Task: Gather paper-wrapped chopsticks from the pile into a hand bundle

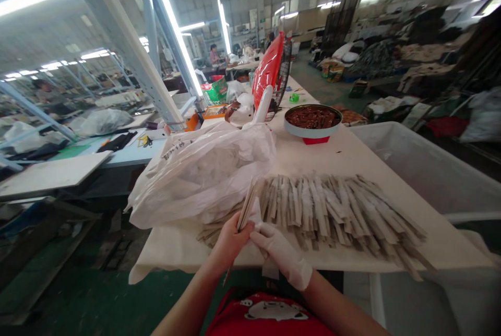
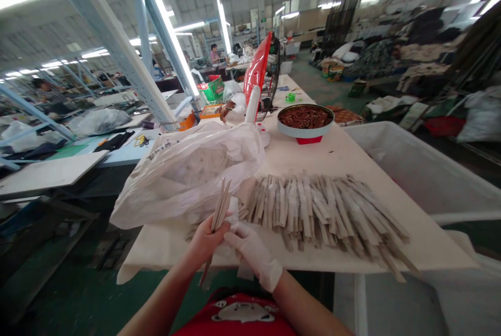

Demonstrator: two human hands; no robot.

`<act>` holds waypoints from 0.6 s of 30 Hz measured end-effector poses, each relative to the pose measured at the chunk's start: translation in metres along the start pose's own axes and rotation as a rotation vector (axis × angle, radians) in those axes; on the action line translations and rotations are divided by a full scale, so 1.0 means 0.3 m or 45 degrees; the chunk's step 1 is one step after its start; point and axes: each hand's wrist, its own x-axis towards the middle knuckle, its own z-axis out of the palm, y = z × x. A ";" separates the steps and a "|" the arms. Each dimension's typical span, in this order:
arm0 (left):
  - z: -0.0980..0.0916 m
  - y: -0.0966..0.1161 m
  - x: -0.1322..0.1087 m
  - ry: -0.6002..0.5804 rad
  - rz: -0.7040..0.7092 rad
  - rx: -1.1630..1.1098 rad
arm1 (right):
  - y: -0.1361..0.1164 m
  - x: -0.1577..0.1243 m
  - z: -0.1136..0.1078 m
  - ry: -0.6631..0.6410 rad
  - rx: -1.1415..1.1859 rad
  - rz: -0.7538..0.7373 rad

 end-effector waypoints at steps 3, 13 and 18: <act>-0.002 -0.018 0.016 -0.031 -0.058 -0.010 | -0.003 0.001 -0.022 0.047 -0.152 -0.026; -0.026 0.031 0.130 0.038 -0.055 -0.250 | 0.039 -0.038 -0.034 -0.272 -0.452 0.147; 0.006 0.058 0.220 0.109 -0.023 -0.192 | -0.014 -0.058 -0.003 -0.426 -0.366 0.321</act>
